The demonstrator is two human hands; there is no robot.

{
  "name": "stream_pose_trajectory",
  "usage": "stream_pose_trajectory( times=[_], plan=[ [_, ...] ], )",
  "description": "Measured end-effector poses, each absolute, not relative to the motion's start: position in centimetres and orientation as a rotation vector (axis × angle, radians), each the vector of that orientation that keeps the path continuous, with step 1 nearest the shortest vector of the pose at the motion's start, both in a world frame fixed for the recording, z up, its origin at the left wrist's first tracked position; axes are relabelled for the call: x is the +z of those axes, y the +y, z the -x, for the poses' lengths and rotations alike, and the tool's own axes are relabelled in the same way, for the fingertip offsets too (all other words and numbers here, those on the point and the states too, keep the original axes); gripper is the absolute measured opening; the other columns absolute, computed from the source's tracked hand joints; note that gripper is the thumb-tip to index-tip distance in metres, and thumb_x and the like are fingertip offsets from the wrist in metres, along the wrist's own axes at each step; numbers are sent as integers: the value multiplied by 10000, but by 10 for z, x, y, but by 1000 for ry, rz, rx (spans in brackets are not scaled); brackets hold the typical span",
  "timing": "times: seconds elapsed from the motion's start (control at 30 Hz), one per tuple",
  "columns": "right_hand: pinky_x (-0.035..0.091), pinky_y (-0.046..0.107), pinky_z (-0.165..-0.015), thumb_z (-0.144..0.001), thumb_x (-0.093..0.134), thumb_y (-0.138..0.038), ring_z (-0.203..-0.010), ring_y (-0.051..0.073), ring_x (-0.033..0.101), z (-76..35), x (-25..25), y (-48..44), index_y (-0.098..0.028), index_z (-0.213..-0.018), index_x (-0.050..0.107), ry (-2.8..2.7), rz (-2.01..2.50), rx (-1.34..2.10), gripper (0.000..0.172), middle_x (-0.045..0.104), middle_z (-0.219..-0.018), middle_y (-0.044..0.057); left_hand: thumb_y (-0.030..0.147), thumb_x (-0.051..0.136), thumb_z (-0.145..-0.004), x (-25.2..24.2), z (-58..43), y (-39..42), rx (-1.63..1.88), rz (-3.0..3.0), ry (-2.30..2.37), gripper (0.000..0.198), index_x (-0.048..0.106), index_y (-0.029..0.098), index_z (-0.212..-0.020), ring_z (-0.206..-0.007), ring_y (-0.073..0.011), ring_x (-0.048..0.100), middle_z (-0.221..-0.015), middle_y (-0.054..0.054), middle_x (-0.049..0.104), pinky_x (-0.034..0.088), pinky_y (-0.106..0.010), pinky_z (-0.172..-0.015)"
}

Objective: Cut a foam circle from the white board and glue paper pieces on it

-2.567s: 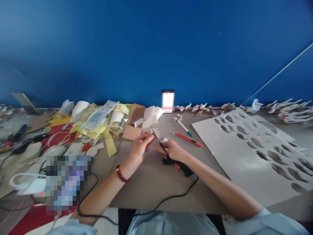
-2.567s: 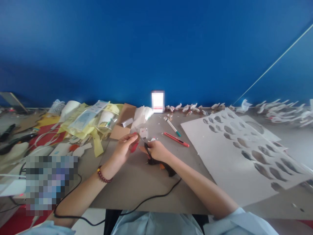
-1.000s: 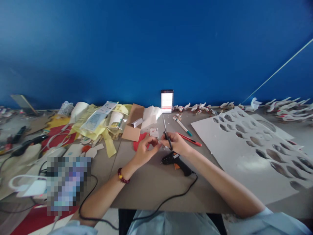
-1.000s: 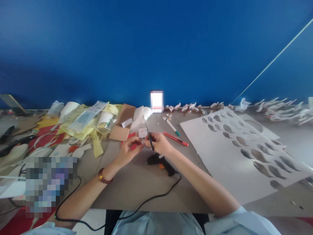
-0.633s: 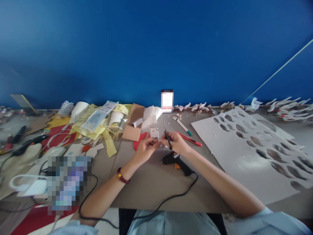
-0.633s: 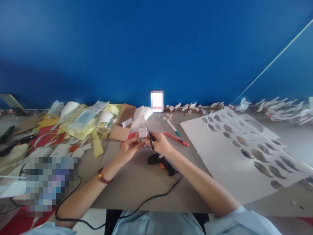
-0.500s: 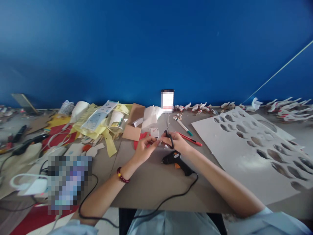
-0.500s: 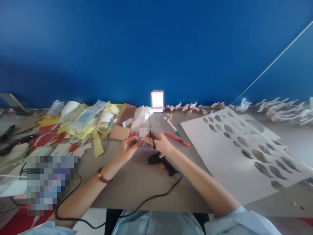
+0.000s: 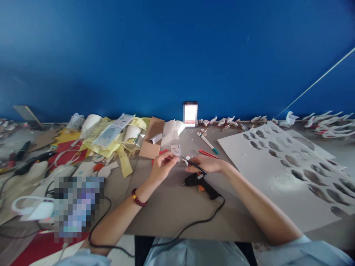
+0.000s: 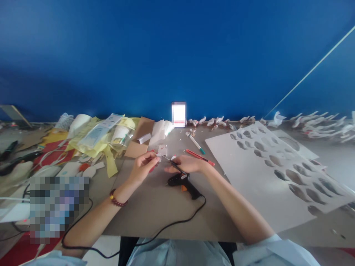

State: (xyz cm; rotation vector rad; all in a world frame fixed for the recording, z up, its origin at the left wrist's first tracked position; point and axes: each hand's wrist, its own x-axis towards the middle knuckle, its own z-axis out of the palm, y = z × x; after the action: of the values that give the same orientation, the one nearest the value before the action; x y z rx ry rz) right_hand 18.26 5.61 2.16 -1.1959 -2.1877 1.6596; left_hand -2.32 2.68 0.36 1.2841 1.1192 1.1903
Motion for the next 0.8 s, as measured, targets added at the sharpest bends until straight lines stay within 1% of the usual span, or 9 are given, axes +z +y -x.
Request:
stream_pose_trajectory(
  times=[0.13, 0.33, 0.53, 0.8],
  plan=[
    [265, 229, -445, -658, 706, -556, -453, 88, 368, -181, 21, 55, -182, -535, 553, -2171, 1196, 1643, 423, 466, -488, -37, 375, 748, -653, 3, 23, 27, 1178, -1278, 1136, 224, 658, 172, -623, -577, -115, 515, -600, -3, 606, 397, -211, -548],
    [267, 230, -445, -684, 679, -572, -449, 85, 379, -182, 15, 55, -178, -554, 568, -2168, 1192, 1643, 430, 502, -501, -28, 366, 713, -696, 3, 23, 26, 1165, -1342, 1122, 218, 647, 173, -620, -569, -109, 517, -608, -2, 609, 396, -208, -540],
    [264, 230, -441, -686, 675, -562, -454, 86, 382, -182, 17, 55, -174, -556, 560, -2194, 1234, 1620, 425, 493, -507, -26, 355, 712, -688, 4, 23, 27, 1154, -1329, 1136, 212, 638, 169, -616, -561, -110, 518, -595, -2, 606, 393, -212, -543],
    [276, 239, -458, -708, 640, -580, -461, 94, 376, -180, 19, 53, -188, -520, 469, -2212, 1258, 1617, 467, 436, -498, -35, 361, 714, -673, 4, 24, 28, 1146, -1325, 1151, 215, 634, 171, -610, -547, -111, 517, -593, -2, 605, 384, -219, -532]
  ],
)
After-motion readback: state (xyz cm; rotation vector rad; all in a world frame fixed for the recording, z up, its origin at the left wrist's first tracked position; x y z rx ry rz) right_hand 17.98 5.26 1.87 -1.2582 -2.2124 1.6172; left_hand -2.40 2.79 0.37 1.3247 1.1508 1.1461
